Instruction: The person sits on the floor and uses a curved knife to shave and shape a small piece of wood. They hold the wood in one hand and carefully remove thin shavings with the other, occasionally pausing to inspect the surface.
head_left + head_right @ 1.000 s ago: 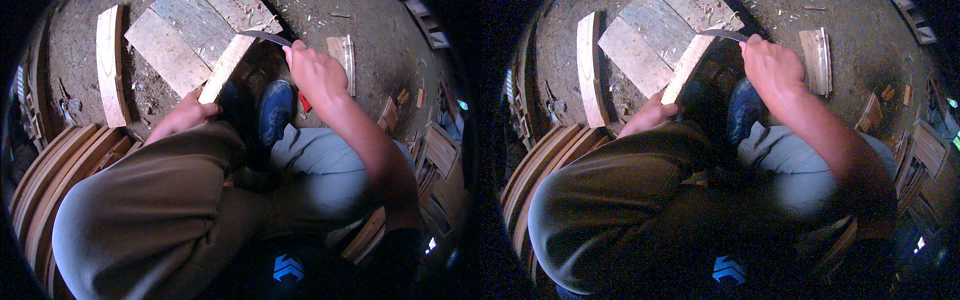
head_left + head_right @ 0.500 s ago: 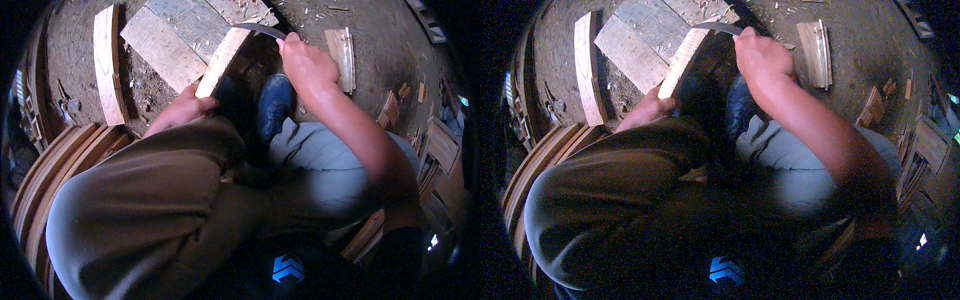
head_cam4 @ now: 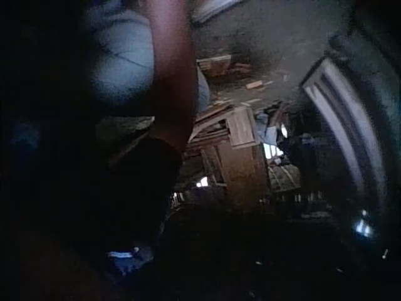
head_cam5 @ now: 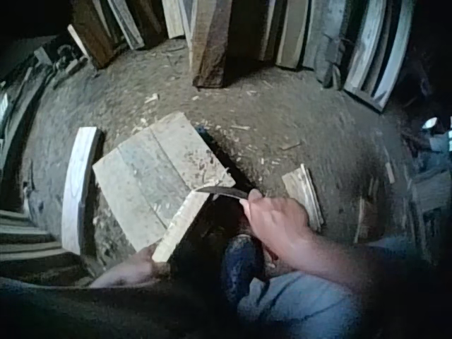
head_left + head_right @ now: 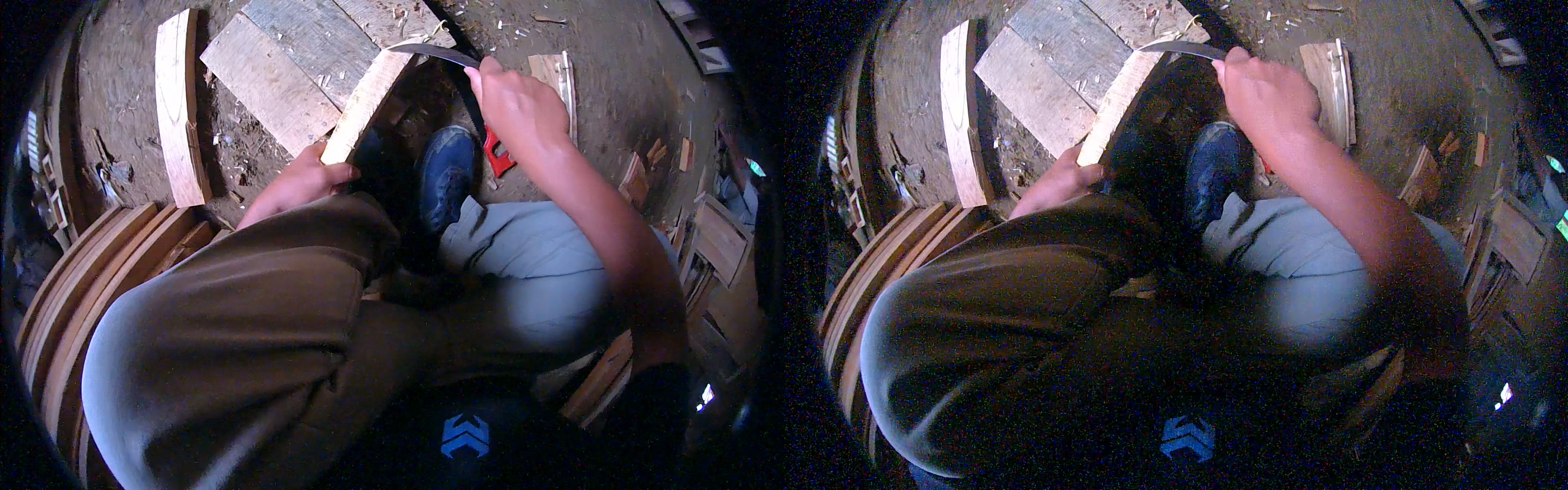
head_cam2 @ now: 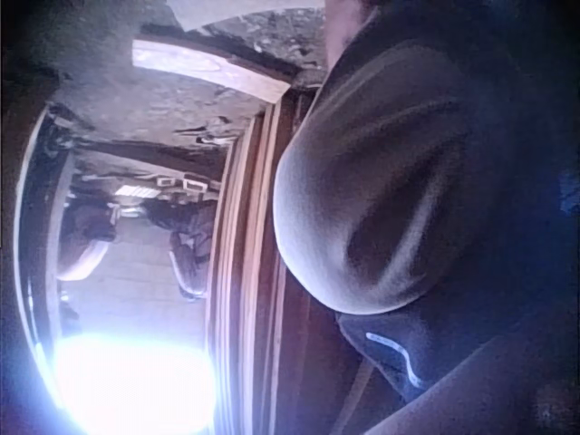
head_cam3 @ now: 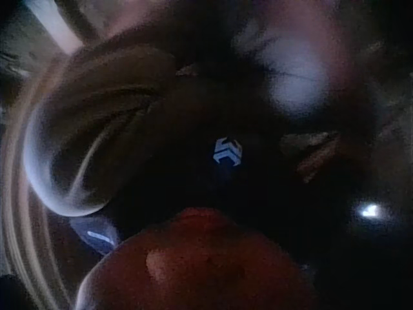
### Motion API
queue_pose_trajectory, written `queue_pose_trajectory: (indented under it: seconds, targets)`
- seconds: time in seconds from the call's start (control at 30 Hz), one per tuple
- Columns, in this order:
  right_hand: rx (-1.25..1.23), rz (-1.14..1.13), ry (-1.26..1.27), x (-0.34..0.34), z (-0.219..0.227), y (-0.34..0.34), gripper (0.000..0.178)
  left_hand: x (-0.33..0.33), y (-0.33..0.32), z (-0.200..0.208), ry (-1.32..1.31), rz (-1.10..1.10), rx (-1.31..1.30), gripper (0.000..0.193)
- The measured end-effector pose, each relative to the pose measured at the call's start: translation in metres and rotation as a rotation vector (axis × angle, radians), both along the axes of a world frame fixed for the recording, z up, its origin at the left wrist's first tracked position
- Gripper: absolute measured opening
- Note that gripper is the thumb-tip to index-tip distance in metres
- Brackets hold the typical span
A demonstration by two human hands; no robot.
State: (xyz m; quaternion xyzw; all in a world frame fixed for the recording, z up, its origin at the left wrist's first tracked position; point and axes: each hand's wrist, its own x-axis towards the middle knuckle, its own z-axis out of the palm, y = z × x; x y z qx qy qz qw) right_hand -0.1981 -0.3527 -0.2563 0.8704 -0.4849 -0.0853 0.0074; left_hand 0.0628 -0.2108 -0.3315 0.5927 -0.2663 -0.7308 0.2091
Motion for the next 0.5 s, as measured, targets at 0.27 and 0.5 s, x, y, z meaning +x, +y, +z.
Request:
queue_pose_trajectory:
  seconds: [0.27,0.5]
  targets:
    - [-0.02,-0.091,0.026,0.01,-0.007,0.009,0.037,0.0,-0.002,0.006,-0.052,-0.045,-0.013,0.03]
    - [-0.076,-0.267,0.072,0.012,-0.014,0.023,0.036,-0.011,-0.011,0.0,-0.002,-0.045,0.011,0.029]
